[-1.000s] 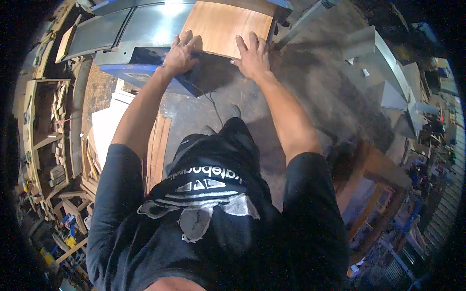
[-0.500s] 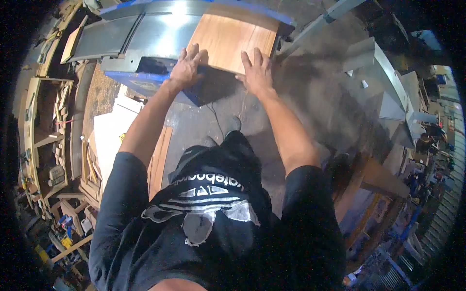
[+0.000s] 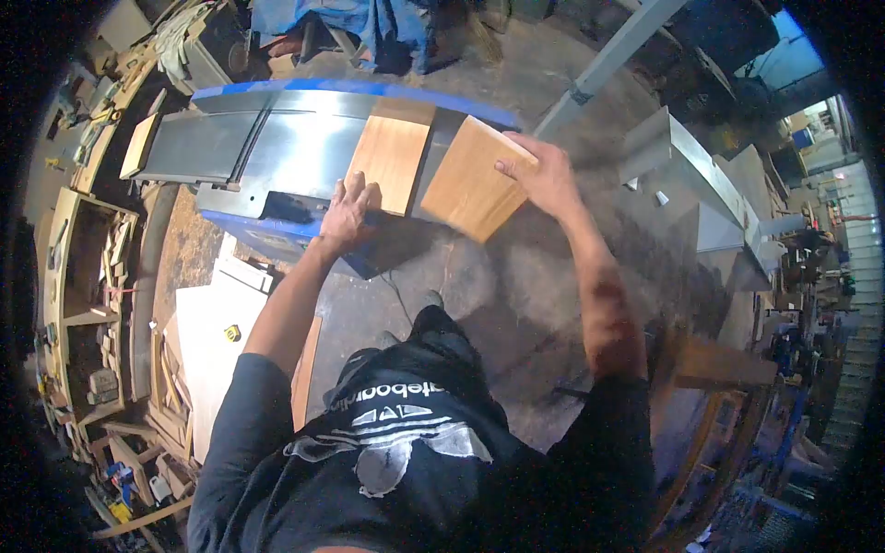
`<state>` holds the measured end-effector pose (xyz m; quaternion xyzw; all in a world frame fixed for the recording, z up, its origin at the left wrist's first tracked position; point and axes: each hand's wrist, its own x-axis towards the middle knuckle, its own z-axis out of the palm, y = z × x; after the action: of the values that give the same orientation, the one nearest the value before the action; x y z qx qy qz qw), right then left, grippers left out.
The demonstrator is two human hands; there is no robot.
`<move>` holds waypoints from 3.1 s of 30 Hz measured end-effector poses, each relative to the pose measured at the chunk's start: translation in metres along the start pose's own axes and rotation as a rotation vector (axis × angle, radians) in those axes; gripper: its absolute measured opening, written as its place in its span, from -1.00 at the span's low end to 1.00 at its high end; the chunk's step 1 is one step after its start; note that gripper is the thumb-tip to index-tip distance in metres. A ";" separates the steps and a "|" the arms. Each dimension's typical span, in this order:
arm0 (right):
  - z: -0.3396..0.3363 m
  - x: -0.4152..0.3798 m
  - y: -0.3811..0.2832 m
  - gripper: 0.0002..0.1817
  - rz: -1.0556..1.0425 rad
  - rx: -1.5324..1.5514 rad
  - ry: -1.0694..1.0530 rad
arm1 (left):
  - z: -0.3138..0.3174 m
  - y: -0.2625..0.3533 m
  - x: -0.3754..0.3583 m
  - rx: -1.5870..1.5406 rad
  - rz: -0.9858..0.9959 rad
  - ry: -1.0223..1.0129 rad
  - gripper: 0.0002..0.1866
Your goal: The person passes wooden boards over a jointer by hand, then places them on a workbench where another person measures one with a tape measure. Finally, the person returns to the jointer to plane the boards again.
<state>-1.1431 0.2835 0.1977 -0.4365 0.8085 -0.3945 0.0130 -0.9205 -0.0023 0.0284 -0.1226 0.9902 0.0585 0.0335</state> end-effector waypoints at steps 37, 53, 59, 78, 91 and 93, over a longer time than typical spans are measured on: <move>0.167 -0.047 0.052 -0.01 -0.096 -0.477 -0.325 | -0.028 0.023 0.025 -0.122 -0.126 0.036 -0.12; 0.174 -0.045 0.038 0.02 0.002 -0.642 -0.408 | -0.018 0.014 0.018 -0.090 -0.053 0.099 0.00; 0.172 -0.044 0.037 0.03 0.014 -0.617 -0.398 | -0.026 0.016 0.021 -0.041 -0.062 0.026 0.01; 0.181 -0.043 0.027 0.10 0.181 -0.656 -0.414 | -0.042 0.013 0.027 -0.005 0.057 -0.017 -0.11; 0.177 -0.043 0.029 0.12 0.174 -0.625 -0.411 | -0.032 0.041 0.054 -0.195 -0.375 0.032 -0.09; 0.173 -0.040 0.024 0.12 0.200 -0.607 -0.425 | -0.034 0.046 0.061 -0.206 -0.415 0.036 -0.03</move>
<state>-1.0713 0.2111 0.0502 -0.4114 0.9064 -0.0347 0.0891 -0.9925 0.0233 0.0618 -0.3272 0.9330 0.1489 0.0143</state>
